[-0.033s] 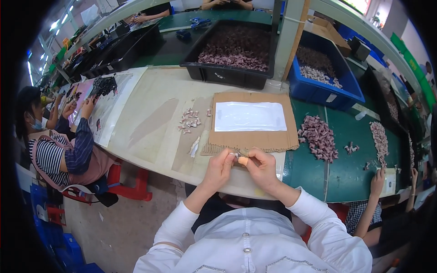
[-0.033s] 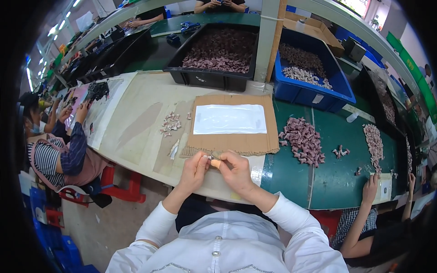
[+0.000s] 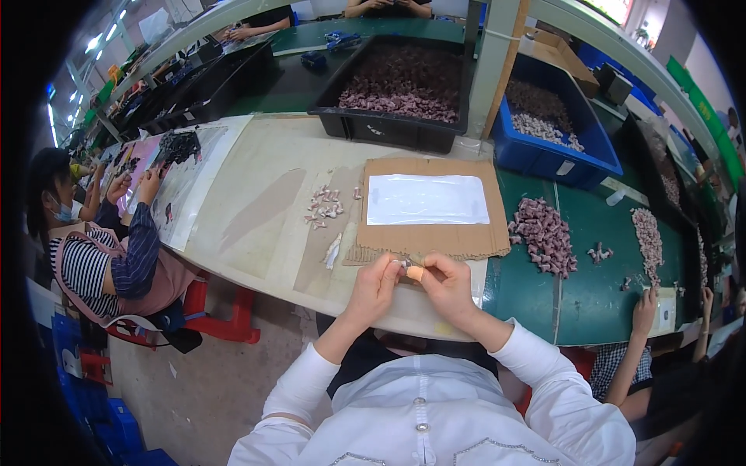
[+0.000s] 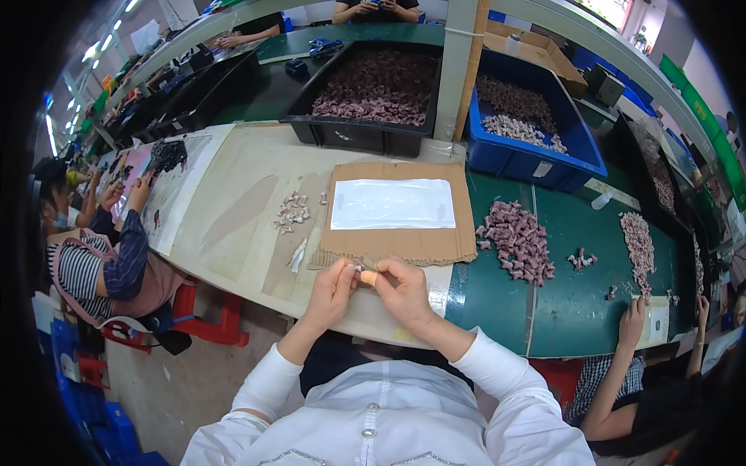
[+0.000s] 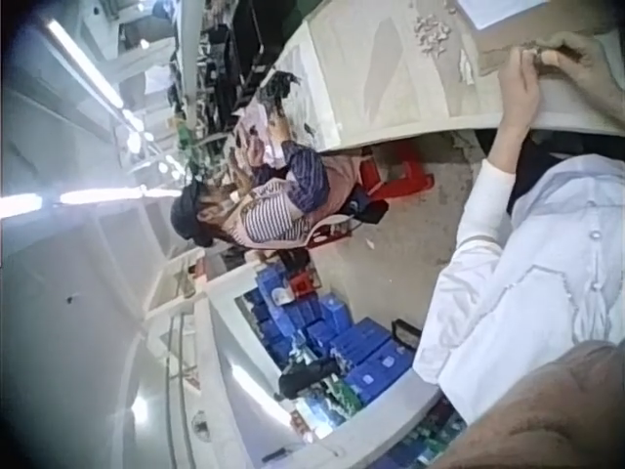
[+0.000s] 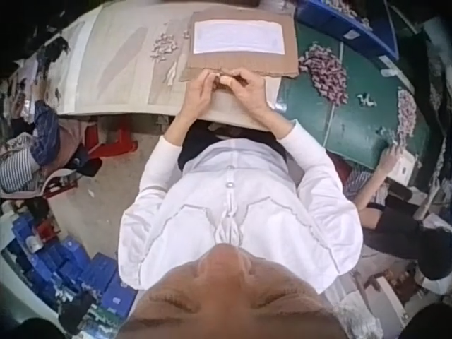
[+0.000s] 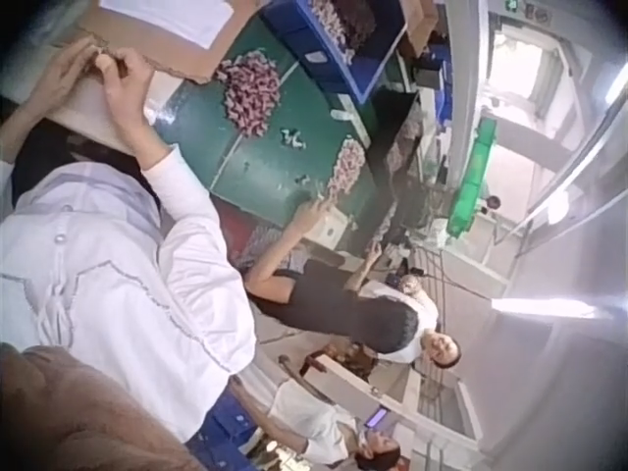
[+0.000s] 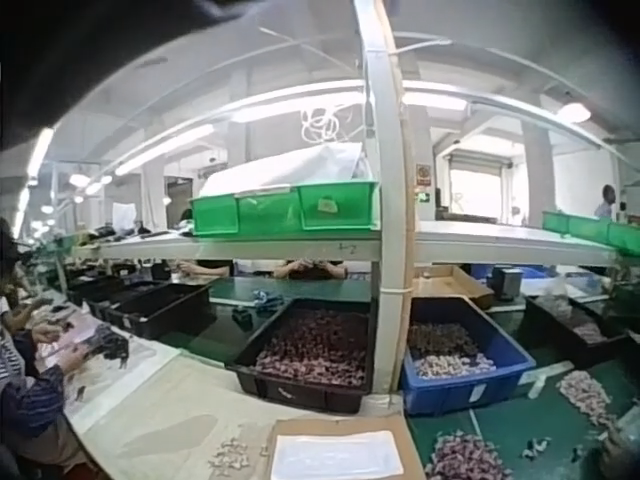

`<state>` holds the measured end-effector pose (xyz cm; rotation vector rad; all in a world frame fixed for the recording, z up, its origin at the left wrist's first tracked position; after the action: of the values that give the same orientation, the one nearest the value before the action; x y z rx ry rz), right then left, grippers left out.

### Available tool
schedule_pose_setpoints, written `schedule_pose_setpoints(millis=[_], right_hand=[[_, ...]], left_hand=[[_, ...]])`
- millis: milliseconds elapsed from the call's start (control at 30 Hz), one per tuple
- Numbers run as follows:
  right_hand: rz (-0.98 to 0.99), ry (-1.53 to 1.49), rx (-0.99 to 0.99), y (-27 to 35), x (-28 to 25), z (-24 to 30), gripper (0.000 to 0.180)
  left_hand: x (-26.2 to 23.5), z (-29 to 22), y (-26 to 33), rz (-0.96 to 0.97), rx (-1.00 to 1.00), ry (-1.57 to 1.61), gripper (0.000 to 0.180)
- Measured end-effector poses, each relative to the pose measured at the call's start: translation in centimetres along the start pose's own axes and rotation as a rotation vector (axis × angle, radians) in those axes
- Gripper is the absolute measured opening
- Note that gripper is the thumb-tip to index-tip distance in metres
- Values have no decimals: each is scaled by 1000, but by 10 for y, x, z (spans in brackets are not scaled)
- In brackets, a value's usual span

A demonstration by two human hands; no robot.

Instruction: Assembling small plastic components by hand at a factory workbench.

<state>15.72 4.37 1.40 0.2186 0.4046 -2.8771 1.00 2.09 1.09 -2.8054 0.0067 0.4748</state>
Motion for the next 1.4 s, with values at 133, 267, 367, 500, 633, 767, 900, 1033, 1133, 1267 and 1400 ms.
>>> schedule_pose_setpoints(millis=[133, 267, 367, 500, 633, 767, 900, 1033, 1133, 1267, 1400], right_hand=[[83, -475, 379, -11, 4, -14, 5], [133, -630, 437, -12, 3, -21, 6], [123, -615, 433, -11, 3, -20, 6], [108, -589, 413, -6, 5, -20, 6], [55, -493, 340, -1, 8, -22, 6], [77, -496, 343, -2, 14, -17, 8], [38, -617, 317, 8, 11, -14, 10], [-221, -151, 211, 34, -44, -18, 11], [-649, 17, 162, 55, -140, -15, 9], [-1020, 535, 279, 94, -272, -46, 14], [-942, 938, 347, 100, -301, -43, 15]], left_hand=[[2, 10, 0, -7, -127, 126, 32], [5, 12, -2, -24, -106, 161, 35], [5, 9, -3, -33, -79, 90, 35], [5, 8, -2, -44, -6, 47, 34], [6, 10, -3, 32, -53, 46, 30], [-2, 13, 6, 12, -118, 88, 31], [3, 10, 6, 48, -118, 134, 36], [4, 14, 6, 58, -51, 120, 37], [1, 8, 8, 2, -128, 212, 35], [5, 10, 3, 54, -54, 61, 31], [5, 5, 2, 50, -107, 82, 24]])
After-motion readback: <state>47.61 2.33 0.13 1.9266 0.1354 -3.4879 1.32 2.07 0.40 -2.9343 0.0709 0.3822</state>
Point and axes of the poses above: each hand's wrist, its own y-axis away from the middle knuckle, its own x-axis out of the palm, z = x × y, the point moved 3 cm from there along -y, towards the middle knuckle, and after that the axes turned 4 degrees about x, right-handed, at the moved point
